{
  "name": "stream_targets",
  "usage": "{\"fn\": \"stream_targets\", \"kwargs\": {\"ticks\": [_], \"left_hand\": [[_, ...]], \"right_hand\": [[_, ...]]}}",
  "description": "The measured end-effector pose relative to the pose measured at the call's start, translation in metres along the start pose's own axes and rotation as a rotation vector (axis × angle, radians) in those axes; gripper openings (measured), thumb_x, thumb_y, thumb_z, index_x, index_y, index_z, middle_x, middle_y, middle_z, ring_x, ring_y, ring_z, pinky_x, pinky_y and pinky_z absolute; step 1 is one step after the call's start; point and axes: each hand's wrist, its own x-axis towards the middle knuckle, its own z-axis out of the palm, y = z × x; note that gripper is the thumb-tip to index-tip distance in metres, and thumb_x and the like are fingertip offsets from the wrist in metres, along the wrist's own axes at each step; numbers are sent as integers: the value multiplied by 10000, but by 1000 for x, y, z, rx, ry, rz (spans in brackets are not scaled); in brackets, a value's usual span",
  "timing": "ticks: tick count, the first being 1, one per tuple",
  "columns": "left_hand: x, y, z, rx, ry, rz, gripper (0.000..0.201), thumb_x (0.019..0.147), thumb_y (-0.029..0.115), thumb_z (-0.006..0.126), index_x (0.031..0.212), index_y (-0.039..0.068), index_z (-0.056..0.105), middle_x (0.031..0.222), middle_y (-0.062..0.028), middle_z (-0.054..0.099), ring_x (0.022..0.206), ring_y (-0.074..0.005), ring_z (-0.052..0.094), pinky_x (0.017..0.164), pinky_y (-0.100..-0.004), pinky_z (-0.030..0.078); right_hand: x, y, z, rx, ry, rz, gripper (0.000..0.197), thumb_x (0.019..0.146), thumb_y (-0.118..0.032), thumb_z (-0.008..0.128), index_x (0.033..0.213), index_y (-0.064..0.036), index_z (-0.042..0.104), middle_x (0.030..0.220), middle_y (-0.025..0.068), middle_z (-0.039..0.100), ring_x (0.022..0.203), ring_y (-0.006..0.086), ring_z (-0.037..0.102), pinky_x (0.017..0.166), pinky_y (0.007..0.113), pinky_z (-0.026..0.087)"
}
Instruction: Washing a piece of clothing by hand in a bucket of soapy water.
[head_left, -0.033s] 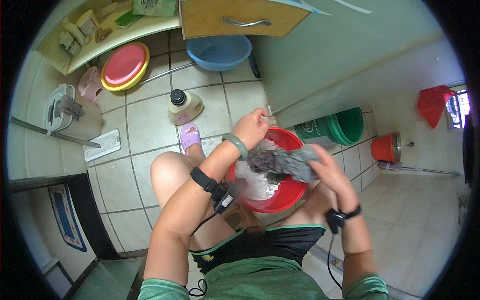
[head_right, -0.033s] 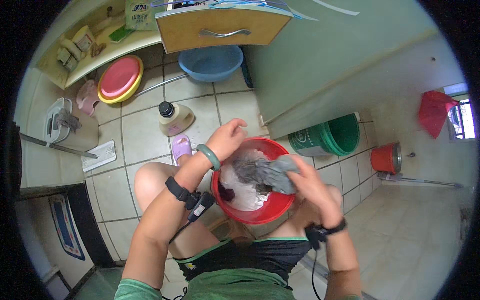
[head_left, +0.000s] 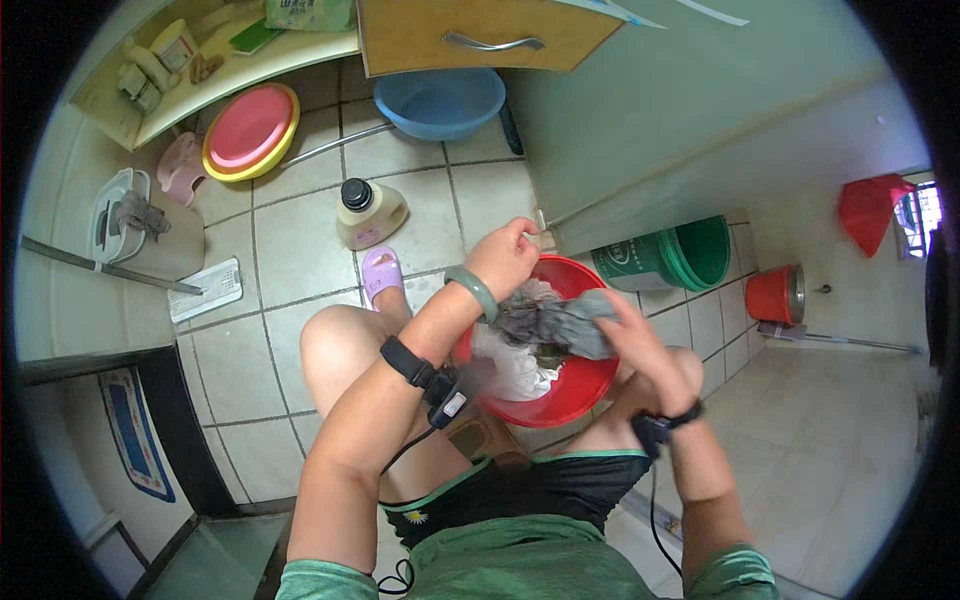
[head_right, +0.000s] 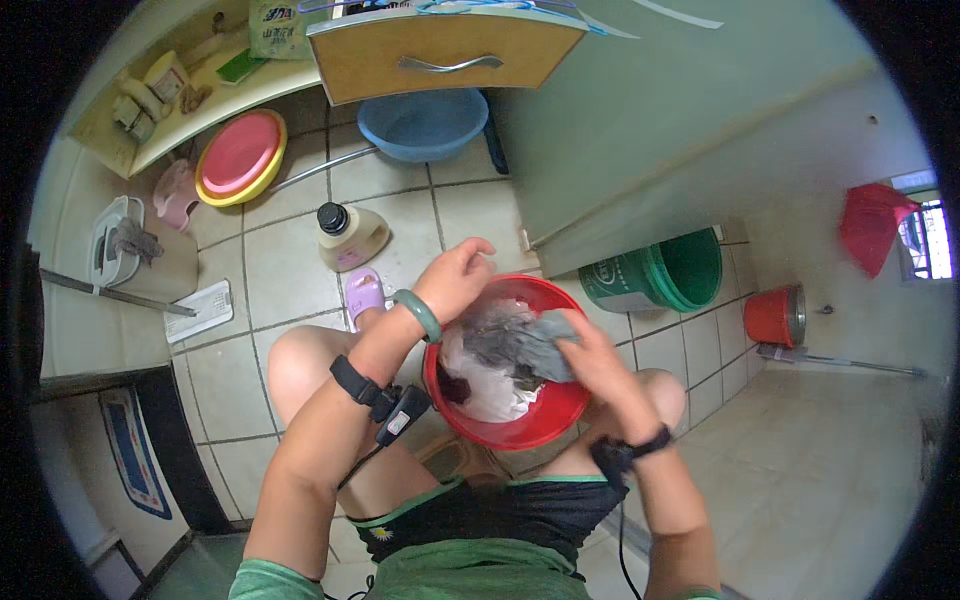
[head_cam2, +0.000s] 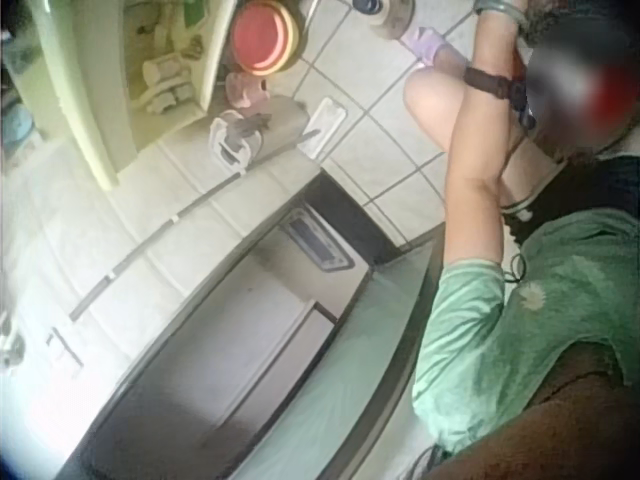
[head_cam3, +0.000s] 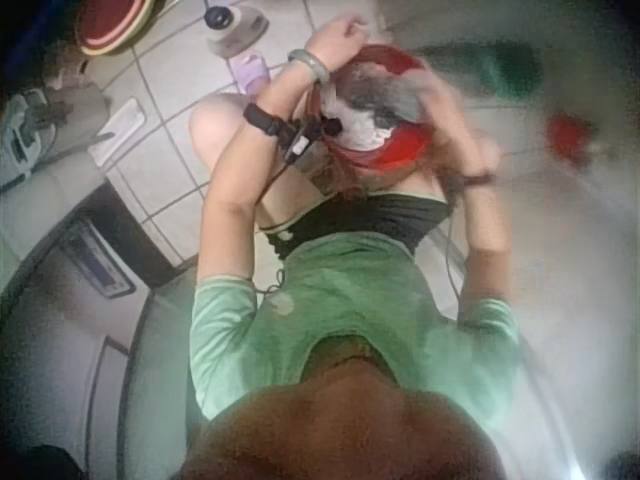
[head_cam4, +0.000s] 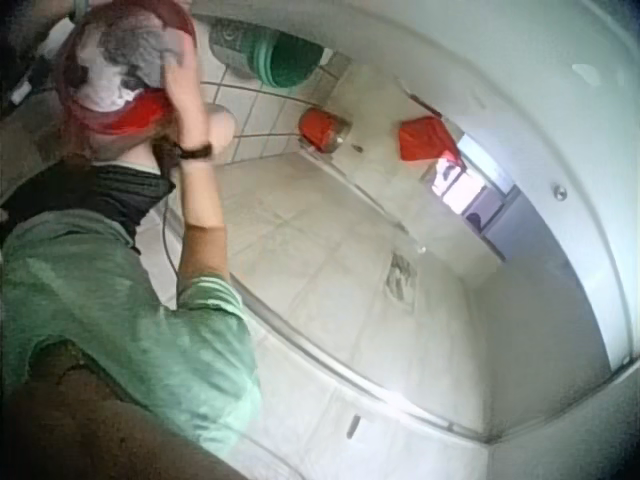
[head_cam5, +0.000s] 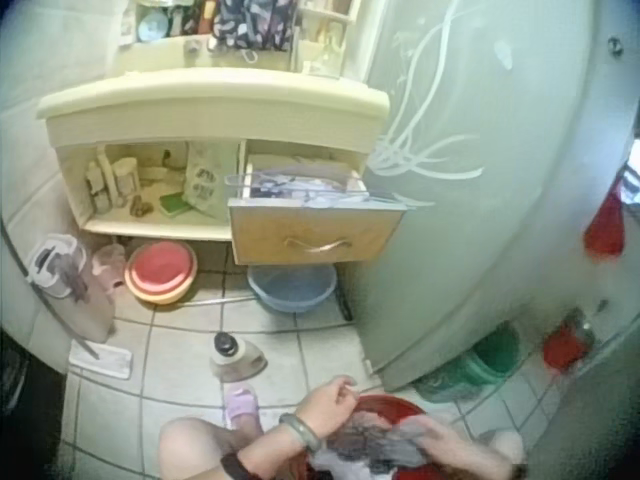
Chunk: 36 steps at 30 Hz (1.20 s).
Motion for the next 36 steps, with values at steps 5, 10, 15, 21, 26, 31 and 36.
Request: {"fn": "stream_targets", "kwargs": {"ticks": [5,10,15,21,26,31,36], "left_hand": [[-1,-7,1,58,-47,-69,264,845,185,507,1050,19,512,755,-147,589,699,-250,581,663,-333,462],[0,3,12,37,-65,1,276,848,193,527,1072,33,509,828,-167,601,754,-291,591,696,-362,466],[0,-1,-1,59,-44,16,288,844,188,531,1084,30,509,838,-160,607,766,-291,598,693,-359,467],[31,12,27,-4,-102,49,249,841,186,523,1027,20,526,823,-179,617,783,-318,608,689,-374,472],[3,-9,-2,138,29,15,241,830,155,490,1028,23,532,785,-191,616,773,-347,600,706,-393,467],[3,4,10,113,-30,34,248,835,170,493,1027,19,539,810,-196,616,802,-338,602,737,-383,466],[-12,-12,8,56,-200,-17,264,846,204,506,1028,17,546,843,-187,620,819,-320,606,753,-367,464]], "right_hand": [[76,135,140,-733,-261,112,530,806,-165,505,1320,-203,381,1378,209,291,1137,402,433,949,445,392],[109,186,193,-684,-18,-186,501,857,-181,430,1349,-149,342,1398,205,275,1248,356,335,1010,437,329],[122,37,133,-479,-306,-68,451,879,-123,384,1327,-91,351,1398,156,307,1279,286,313,1063,414,244],[153,197,109,-443,-323,-84,380,863,-89,432,1239,-41,461,1252,182,494,1196,306,440,990,381,350],[78,32,53,-69,-227,-7,365,851,-68,512,1202,21,470,1134,153,569,1047,234,537,913,320,407],[-26,-73,-36,291,-38,-5,375,857,-51,512,1218,26,448,1089,27,544,985,97,488,874,252,402],[-93,-133,-57,383,236,-131,400,801,15,478,1201,18,463,1080,57,559,984,124,524,877,258,404]]}}
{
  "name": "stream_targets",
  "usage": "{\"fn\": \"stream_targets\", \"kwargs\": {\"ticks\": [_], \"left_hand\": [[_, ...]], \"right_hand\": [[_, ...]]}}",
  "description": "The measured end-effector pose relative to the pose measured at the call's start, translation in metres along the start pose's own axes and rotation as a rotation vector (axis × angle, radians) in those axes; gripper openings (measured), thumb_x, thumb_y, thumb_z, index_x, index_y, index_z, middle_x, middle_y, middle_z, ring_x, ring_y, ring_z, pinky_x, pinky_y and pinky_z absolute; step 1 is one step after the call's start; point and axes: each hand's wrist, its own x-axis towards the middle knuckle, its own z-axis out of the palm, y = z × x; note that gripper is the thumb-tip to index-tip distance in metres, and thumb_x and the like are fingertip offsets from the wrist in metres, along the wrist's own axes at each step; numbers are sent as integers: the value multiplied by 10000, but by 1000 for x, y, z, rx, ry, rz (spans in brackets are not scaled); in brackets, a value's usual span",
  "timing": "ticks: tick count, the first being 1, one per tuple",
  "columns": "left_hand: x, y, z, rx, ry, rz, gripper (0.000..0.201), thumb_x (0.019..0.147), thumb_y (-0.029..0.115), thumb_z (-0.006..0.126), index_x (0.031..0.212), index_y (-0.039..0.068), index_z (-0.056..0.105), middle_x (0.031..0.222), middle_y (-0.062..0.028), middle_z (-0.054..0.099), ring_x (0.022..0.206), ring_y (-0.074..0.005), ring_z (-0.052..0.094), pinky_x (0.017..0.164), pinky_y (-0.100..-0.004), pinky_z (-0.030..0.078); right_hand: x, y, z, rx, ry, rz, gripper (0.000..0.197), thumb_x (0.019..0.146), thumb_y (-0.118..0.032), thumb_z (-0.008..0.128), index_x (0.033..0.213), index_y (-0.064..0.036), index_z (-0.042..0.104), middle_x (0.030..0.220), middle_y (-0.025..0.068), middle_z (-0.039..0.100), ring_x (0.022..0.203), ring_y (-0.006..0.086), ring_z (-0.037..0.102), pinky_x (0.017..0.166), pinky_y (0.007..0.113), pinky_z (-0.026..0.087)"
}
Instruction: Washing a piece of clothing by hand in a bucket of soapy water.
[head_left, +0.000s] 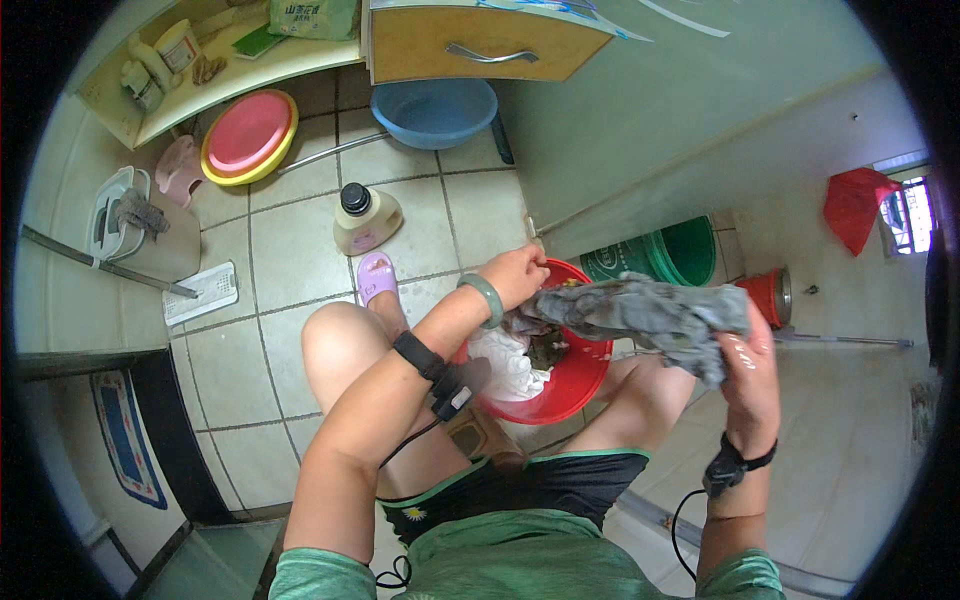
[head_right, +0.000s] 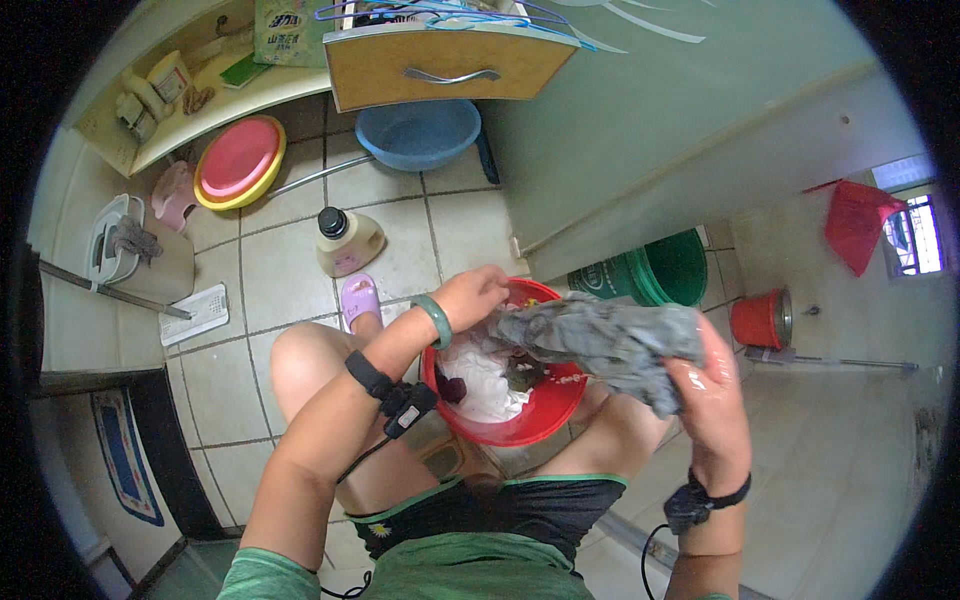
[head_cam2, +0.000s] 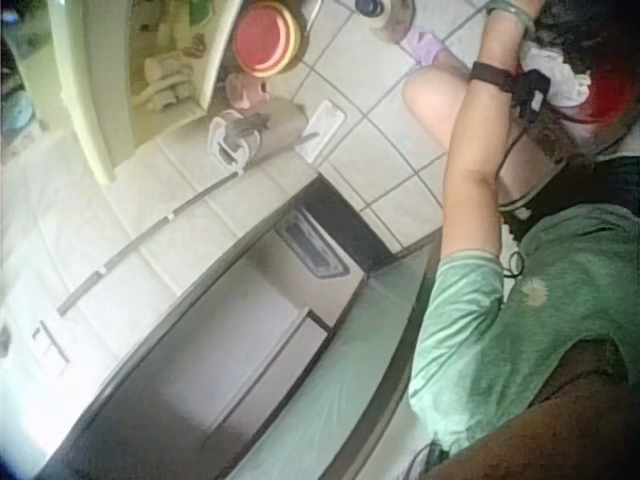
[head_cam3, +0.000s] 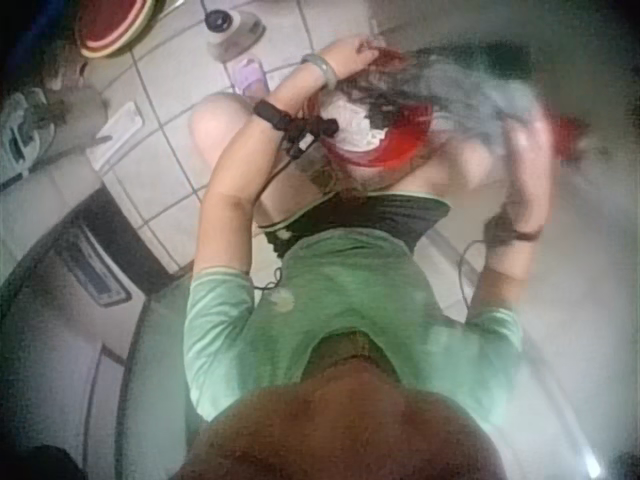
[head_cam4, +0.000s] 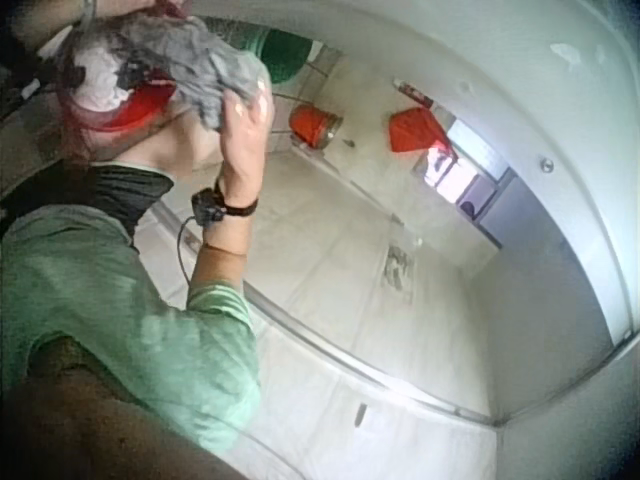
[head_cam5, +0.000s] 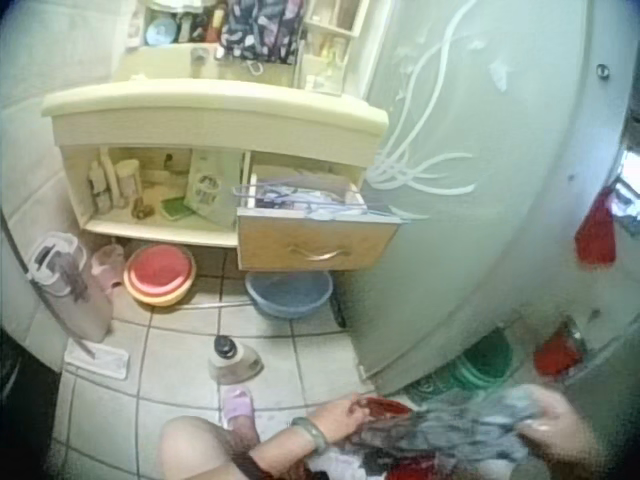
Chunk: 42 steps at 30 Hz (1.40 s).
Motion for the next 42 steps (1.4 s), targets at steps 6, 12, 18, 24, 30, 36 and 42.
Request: {"fn": "stream_targets", "kwargs": {"ticks": [6,12,18,24,30,36,42], "left_hand": [[-6,20,-4,-5,-19,25,271,849,233,524,1024,26,541,847,-181,621,816,-321,607,745,-366,466],[1,30,-9,26,25,19,264,847,218,528,1032,31,518,859,-194,620,821,-343,603,736,-385,469],[22,28,-3,185,159,106,255,825,167,535,1038,29,513,905,-205,605,863,-366,581,749,-409,462],[24,22,-13,354,90,41,276,811,168,545,1045,23,522,940,-197,587,876,-372,568,772,-421,460],[38,14,-6,389,170,130,242,822,162,530,1027,32,531,928,-187,598,851,-366,579,750,-428,467],[23,16,-9,503,142,39,234,831,167,494,1015,33,547,946,-198,599,881,-364,580,763,-436,464],[5,16,-9,479,43,-22,256,821,186,507,1031,47,548,968,-213,599,907,-369,574,785,-437,454]], "right_hand": [[-2,29,-5,-131,-5,35,378,840,6,446,1218,7,459,1093,65,564,1003,145,533,886,275,414],[80,249,64,-690,-284,-85,500,802,-27,501,1289,-17,385,1307,196,411,1160,299,468,970,387,385],[104,421,143,-964,-418,-31,533,824,-143,492,1326,-54,335,1354,203,350,1222,344,391,1018,419,323],[137,388,166,-829,-440,-20,522,838,-178,498,1322,-46,351,1360,202,358,1229,321,387,1020,395,307],[153,347,128,-656,-671,63,516,852,-214,505,1318,-39,367,1365,201,366,1237,297,383,1022,372,292],[110,222,43,125,-333,294,390,856,-43,463,1242,3,421,1100,105,573,1007,214,548,881,315,437],[28,37,2,109,-42,177,395,828,-17,494,1219,-2,438,1053,85,591,907,170,591,810,284,473]]}}
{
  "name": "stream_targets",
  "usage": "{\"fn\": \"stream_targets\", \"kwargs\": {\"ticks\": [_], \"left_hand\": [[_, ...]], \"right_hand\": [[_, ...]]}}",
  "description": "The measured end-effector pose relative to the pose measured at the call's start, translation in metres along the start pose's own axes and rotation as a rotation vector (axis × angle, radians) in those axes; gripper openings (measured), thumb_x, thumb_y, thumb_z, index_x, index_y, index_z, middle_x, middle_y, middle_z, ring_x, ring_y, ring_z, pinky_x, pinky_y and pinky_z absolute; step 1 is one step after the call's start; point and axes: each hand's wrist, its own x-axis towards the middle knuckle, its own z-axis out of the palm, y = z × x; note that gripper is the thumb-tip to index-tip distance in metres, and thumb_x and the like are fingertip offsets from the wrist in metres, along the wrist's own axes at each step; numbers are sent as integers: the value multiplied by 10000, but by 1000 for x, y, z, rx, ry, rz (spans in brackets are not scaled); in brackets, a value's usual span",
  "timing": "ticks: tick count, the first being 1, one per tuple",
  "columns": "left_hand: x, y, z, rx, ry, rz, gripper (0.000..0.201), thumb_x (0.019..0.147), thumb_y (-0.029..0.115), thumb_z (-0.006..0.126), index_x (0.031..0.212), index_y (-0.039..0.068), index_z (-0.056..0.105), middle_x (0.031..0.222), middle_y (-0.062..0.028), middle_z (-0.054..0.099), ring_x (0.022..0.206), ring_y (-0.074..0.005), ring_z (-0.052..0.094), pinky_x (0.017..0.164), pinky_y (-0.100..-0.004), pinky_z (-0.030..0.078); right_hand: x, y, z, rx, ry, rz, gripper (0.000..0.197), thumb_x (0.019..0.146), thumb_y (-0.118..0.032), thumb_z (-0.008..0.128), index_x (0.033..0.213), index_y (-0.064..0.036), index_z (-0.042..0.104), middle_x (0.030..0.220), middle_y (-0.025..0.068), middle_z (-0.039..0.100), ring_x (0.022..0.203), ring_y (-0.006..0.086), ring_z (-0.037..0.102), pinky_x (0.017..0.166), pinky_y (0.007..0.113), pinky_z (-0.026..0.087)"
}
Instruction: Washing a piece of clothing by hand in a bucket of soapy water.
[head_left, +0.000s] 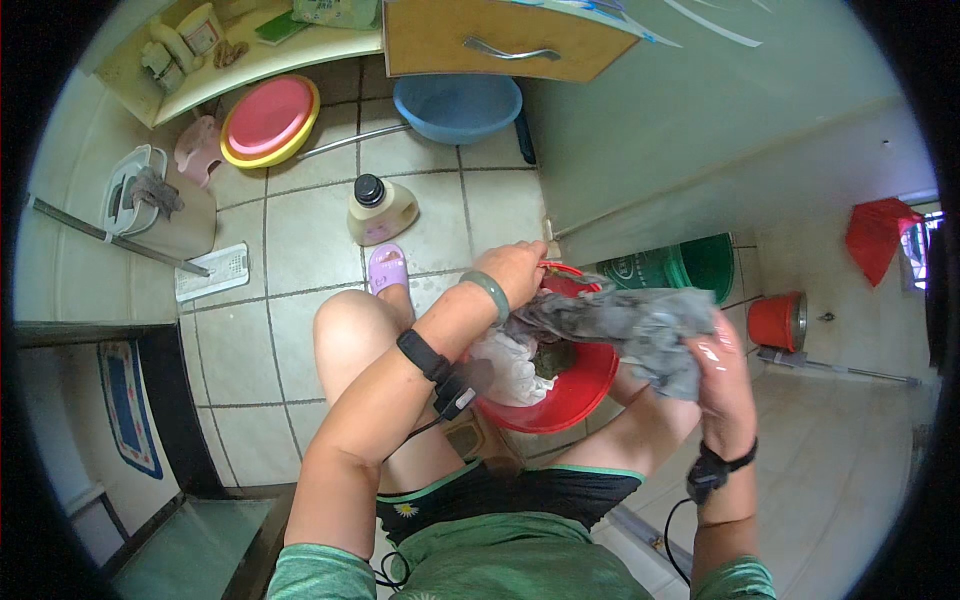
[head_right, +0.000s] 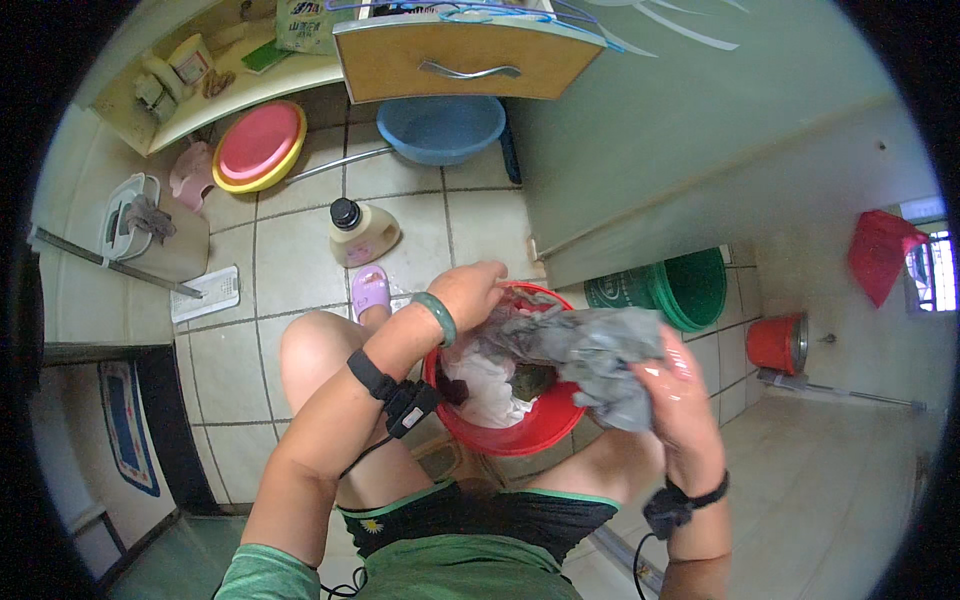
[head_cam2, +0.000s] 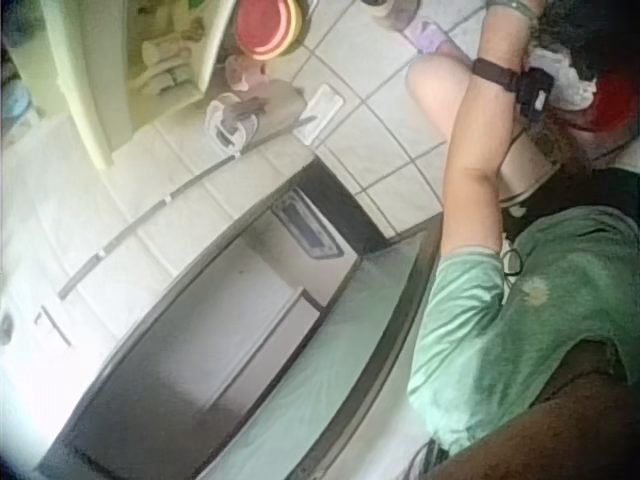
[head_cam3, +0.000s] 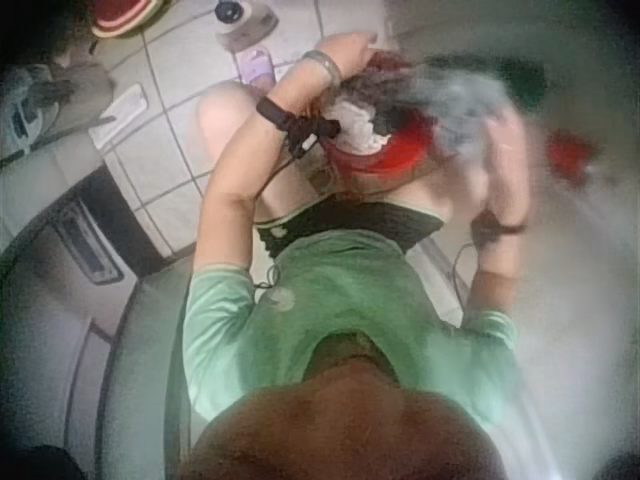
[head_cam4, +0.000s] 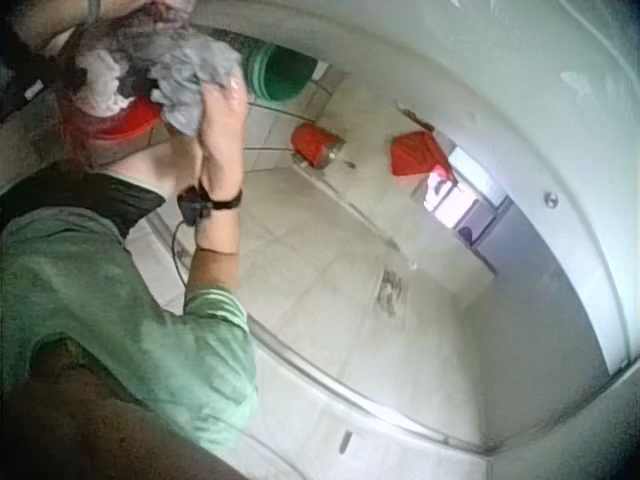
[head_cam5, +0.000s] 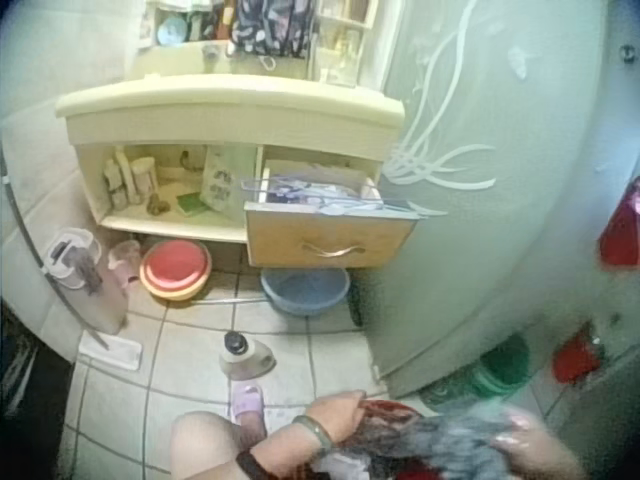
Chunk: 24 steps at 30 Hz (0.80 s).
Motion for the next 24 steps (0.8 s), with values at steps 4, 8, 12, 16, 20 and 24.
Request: {"fn": "stream_targets", "kwargs": {"ticks": [4,8,12,16,20,24], "left_hand": [[0,-2,10,-46,-22,100,251,814,192,515,1018,51,550,953,-205,602,899,-371,574,775,-441,455],[6,1,14,7,30,124,226,809,187,520,982,46,552,936,-194,603,882,-373,574,768,-443,455],[0,-5,6,51,94,115,217,806,184,522,972,47,554,932,-188,601,872,-368,577,762,-442,459],[9,1,11,99,77,112,183,805,171,517,941,54,554,915,-177,603,859,-363,580,754,-437,464],[8,-8,17,222,50,99,156,793,163,536,914,64,536,866,-154,594,822,-337,589,734,-435,466],[7,-9,13,264,65,138,170,786,163,553,927,73,527,840,-135,585,802,-320,588,723,-419,460]], "right_hand": [[-58,-55,-3,64,267,-321,310,811,-100,495,1104,2,494,1033,66,553,936,155,539,866,277,408],[-73,-55,-11,-5,427,-422,313,820,-120,490,1104,9,483,1034,67,544,920,159,538,856,285,411],[-23,-1,-24,-298,-5,-170,449,786,-5,519,1229,8,450,1107,75,553,1025,155,514,897,284,401],[60,134,-6,-543,-226,-167,540,727,83,462,1251,-48,445,1229,140,501,1147,256,481,991,335,356],[108,243,50,-1154,-440,111,550,767,-88,504,1293,-224,420,1418,153,285,1126,377,491,907,450,433],[140,322,83,-1257,-472,298,543,795,-123,474,1318,-237,386,1439,157,236,1088,391,519,920,476,418]]}}
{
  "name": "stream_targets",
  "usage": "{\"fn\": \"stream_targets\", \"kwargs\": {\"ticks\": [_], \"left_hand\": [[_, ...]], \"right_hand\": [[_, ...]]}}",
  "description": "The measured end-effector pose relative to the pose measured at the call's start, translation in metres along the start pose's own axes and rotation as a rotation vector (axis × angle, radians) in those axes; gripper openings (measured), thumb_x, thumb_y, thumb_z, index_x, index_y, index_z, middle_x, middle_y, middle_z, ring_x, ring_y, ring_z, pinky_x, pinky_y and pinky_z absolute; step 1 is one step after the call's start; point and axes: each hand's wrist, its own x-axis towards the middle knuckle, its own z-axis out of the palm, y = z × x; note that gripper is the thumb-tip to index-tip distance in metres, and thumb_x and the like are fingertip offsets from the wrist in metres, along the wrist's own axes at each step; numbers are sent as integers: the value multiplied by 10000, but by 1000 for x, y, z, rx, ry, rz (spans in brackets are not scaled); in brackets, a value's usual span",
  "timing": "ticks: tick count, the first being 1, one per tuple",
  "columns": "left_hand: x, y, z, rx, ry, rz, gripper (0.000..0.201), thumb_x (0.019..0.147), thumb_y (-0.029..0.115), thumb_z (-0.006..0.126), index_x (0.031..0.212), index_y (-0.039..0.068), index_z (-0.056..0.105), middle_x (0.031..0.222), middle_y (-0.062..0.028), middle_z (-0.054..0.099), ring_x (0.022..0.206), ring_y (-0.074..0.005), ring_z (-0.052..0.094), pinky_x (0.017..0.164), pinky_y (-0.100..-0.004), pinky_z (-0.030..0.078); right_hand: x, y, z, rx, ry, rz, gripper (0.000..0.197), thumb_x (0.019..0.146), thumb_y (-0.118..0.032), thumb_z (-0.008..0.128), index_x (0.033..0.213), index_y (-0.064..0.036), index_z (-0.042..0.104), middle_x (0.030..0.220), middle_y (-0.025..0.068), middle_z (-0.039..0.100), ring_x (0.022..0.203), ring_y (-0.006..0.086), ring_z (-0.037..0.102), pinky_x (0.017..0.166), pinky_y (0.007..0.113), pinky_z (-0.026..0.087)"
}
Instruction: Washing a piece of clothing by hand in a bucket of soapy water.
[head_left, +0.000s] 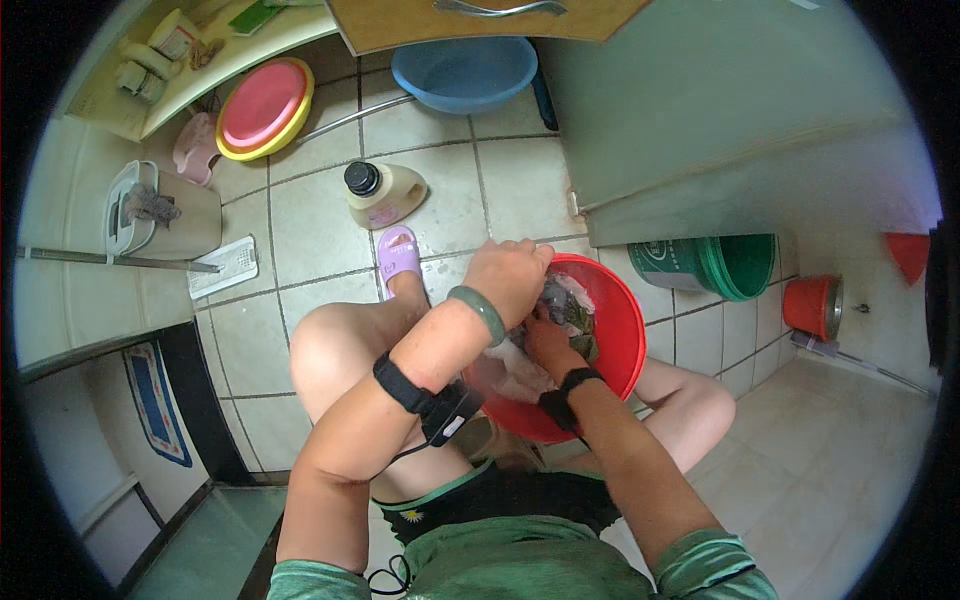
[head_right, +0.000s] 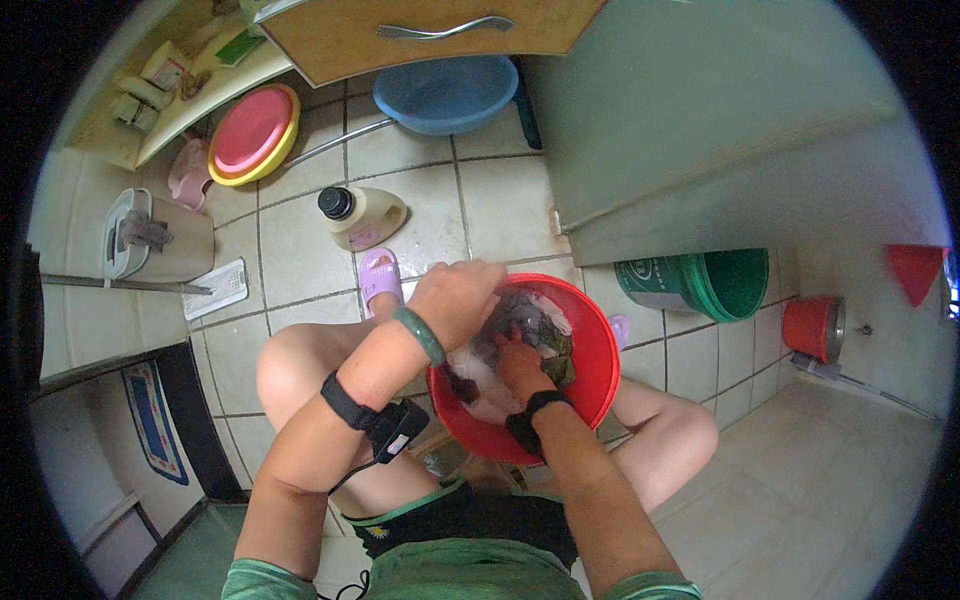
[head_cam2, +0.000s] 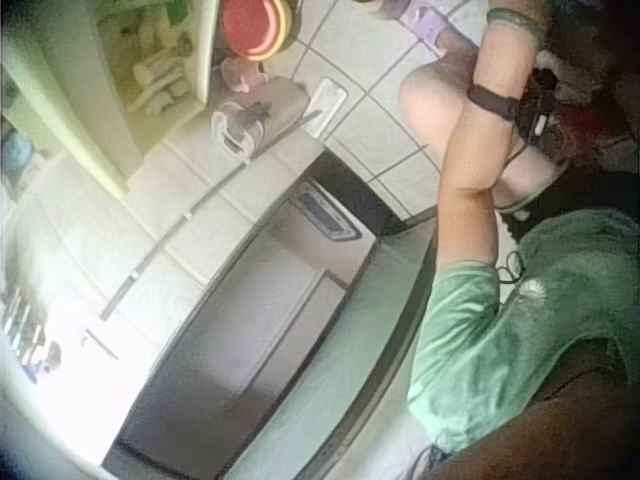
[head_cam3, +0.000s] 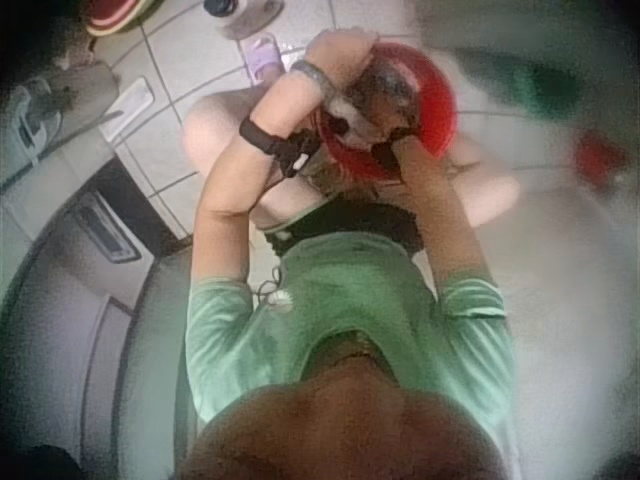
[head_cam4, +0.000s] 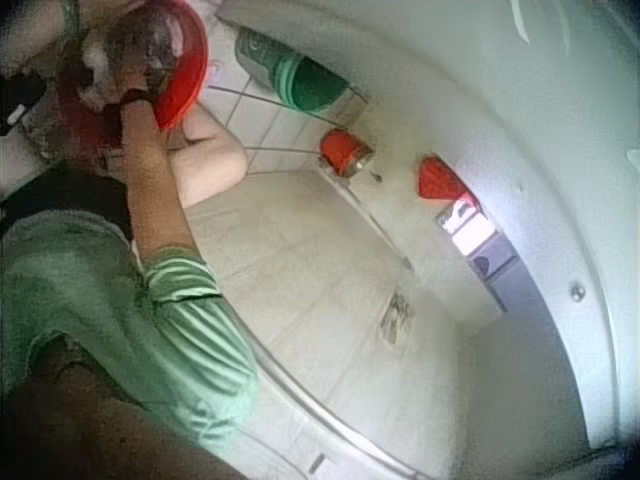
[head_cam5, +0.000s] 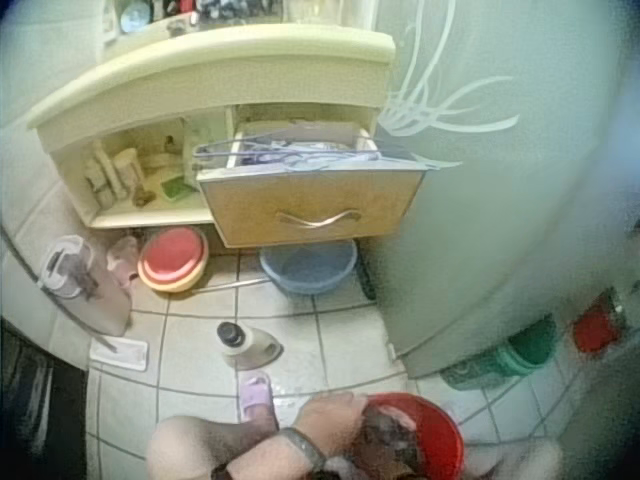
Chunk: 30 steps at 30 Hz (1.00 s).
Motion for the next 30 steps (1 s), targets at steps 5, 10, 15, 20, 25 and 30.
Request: {"fn": "stream_targets", "kwargs": {"ticks": [5,10,15,20,25,30], "left_hand": [[11,1,3,-11,-7,-5,156,788,148,544,925,75,530,849,-137,589,807,-323,587,727,-412,459],[-5,-13,10,-81,-123,-131,185,794,148,535,961,66,542,919,-157,606,865,-336,591,758,-423,468],[2,-4,13,-196,-444,-104,400,739,125,608,1115,42,504,1099,-205,569,1008,-344,559,856,-404,451],[-8,10,44,-388,-361,38,935,543,186,792,1319,33,294,1265,-211,450,1147,-366,460,992,-355,357],[-2,28,46,-661,-188,245,592,647,219,723,1154,31,481,1132,-191,554,1023,-346,539,910,-362,408],[-5,27,34,-701,-210,17,351,717,181,650,1014,8,581,1011,-179,621,950,-294,586,839,-346,444]], "right_hand": [[51,15,-4,274,120,-53,464,815,-145,464,1277,-176,442,1298,208,438,1094,369,515,948,439,398],[-13,-3,-62,375,-32,-290,411,819,-82,433,1224,-60,502,1170,220,543,1105,349,508,957,372,383],[-137,24,-137,1256,102,-326,408,797,9,425,1199,11,492,1083,43,574,980,139,546,849,268,439],[-251,-11,-209,1269,246,-354,391,765,49,420,1146,18,503,1042,67,591,918,147,571,796,264,460],[-298,-19,-226,1363,448,-431,397,755,28,431,1146,16,501,1046,80,592,923,161,574,809,278,458],[-281,22,-202,1490,625,-338,348,800,-32,435,1139,13,498,1076,100,585,945,188,584,823,292,466]]}}
